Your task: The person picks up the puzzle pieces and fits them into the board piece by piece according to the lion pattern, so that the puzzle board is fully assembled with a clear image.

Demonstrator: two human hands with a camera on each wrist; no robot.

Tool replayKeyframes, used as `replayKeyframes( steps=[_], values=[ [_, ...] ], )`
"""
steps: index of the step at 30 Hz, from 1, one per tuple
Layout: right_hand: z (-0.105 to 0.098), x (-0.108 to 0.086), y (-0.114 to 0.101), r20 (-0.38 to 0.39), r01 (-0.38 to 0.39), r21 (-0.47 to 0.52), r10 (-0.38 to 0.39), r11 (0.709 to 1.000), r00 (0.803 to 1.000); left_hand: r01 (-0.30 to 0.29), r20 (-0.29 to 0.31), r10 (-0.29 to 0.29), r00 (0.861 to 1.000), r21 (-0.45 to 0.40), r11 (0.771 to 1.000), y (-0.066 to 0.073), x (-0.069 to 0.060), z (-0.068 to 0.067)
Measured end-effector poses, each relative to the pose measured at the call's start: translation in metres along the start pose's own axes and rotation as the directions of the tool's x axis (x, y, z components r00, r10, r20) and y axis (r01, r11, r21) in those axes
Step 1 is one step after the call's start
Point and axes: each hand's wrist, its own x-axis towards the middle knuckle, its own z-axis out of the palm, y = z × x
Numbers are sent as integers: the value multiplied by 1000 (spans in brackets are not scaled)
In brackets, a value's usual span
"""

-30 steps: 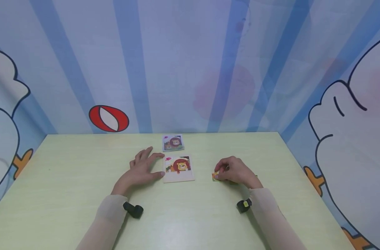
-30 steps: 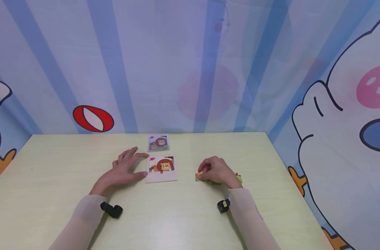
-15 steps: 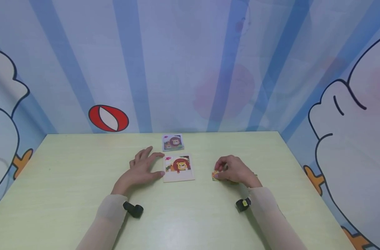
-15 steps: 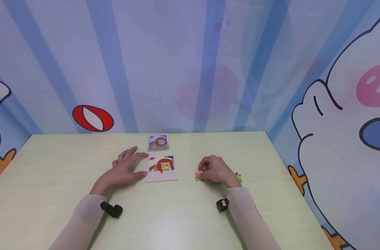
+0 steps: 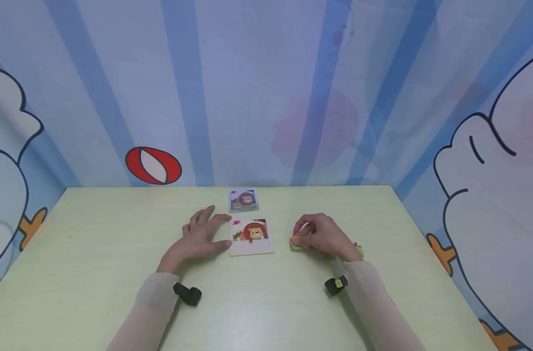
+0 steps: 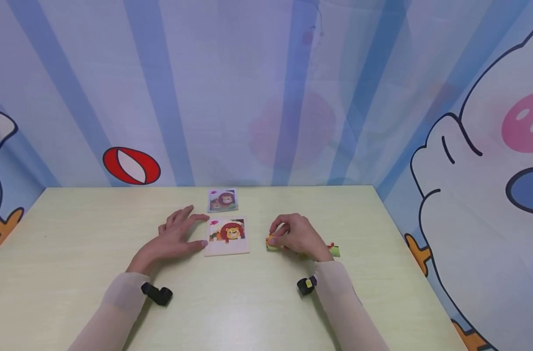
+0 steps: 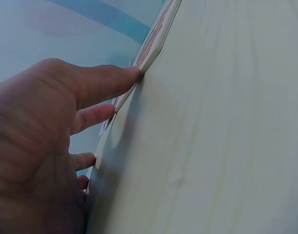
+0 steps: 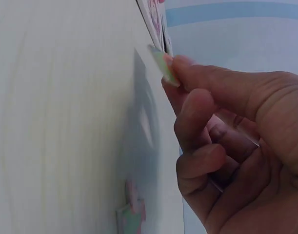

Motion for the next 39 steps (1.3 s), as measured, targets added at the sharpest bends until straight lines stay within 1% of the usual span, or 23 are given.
replayKeyframes(
  steps=[6,9,13,20,29,33,39],
  values=[
    [4,5,-7,4,53,39,-54,998,999,4,1,-4,1000,-2,1000,1,-1,-1],
    [8,7,-9,2,68,70,-68,995,998,7,3,-7,1000,-3,1000,1,0,0],
    [15,12,-13,0,63,110,-63,992,998,9,5,-9,1000,-4,1000,1,-1,-1],
    [28,21,-21,11,80,123,-82,989,997,14,4,-14,1000,-4,1000,0,0,0],
    [42,27,-30,24,81,172,-86,982,996,1,4,-1,1000,-22,1000,2,-2,-1],
    [48,30,-36,38,89,176,-98,980,994,-12,-11,12,1000,-24,1000,-1,0,1],
    [57,35,-44,45,67,170,-75,983,996,-7,-21,7,1000,-34,999,-7,3,6]
  ],
)
